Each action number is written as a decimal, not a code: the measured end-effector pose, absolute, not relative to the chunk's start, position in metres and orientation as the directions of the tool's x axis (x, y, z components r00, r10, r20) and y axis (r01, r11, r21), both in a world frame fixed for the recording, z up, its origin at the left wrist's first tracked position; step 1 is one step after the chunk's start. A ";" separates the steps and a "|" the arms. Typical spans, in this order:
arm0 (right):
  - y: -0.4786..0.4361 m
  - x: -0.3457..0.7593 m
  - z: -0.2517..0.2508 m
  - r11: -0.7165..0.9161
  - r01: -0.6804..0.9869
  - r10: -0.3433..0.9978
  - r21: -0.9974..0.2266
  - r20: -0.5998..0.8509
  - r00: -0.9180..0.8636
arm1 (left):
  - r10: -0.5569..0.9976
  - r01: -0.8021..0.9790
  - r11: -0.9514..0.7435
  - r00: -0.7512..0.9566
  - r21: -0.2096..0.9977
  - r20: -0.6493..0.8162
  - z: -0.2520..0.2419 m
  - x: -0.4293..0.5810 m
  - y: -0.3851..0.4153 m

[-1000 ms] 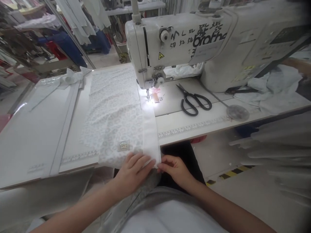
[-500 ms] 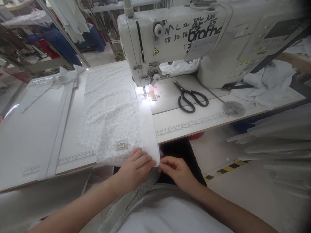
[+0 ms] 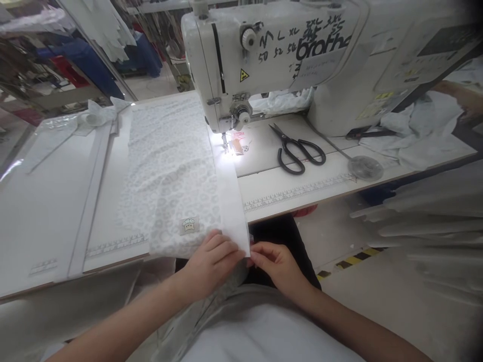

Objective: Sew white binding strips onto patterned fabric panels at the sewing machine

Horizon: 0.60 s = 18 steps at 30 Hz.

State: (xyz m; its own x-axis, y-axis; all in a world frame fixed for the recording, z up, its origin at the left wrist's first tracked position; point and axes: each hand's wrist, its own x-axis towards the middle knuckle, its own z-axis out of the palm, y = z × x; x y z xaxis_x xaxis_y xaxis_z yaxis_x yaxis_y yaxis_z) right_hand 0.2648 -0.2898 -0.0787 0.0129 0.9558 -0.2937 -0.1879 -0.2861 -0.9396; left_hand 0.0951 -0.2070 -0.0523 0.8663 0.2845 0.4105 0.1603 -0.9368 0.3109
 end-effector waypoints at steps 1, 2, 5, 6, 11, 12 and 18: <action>-0.290 0.265 -0.079 -0.290 -0.197 0.954 -0.937 -0.298 0.014 | 0.280 0.161 -0.940 0.867 0.300 0.412 -0.053 0.095 -0.207; -0.290 0.265 -0.079 -0.294 -0.206 0.953 -0.933 -0.303 0.011 | 0.274 0.161 -0.944 0.868 0.289 0.414 -0.054 0.095 -0.207; -0.290 0.266 -0.082 -0.316 -0.277 0.945 -0.907 -0.327 -0.006 | 0.264 0.165 -0.951 0.873 0.261 0.410 -0.056 0.095 -0.207; -0.290 0.266 -0.083 -0.328 -0.316 0.940 -0.890 -0.341 -0.013 | 0.264 0.169 -0.952 0.873 0.253 0.410 -0.057 0.095 -0.208; -0.292 0.265 -0.084 -0.371 -0.506 0.909 -0.779 -0.416 -0.026 | 0.256 0.181 -0.963 0.849 0.202 0.462 -0.063 0.097 -0.210; -0.292 0.264 -0.084 -0.374 -0.523 0.906 -0.766 -0.422 -0.029 | 0.254 0.183 -0.964 0.846 0.191 0.469 -0.064 0.098 -0.211; -0.296 0.272 -0.078 -0.126 -0.012 0.987 -0.992 -0.127 0.102 | 0.366 0.239 -0.921 0.801 0.308 0.473 -0.062 0.101 -0.214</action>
State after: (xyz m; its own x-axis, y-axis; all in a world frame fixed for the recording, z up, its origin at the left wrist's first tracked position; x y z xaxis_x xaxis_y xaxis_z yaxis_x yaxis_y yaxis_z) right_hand 0.2720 -0.2956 -0.0783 0.1021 0.9867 -0.1266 -0.0118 -0.1260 -0.9920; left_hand 0.1010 -0.2137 -0.0619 0.8014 0.3661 0.4730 0.2392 -0.9210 0.3075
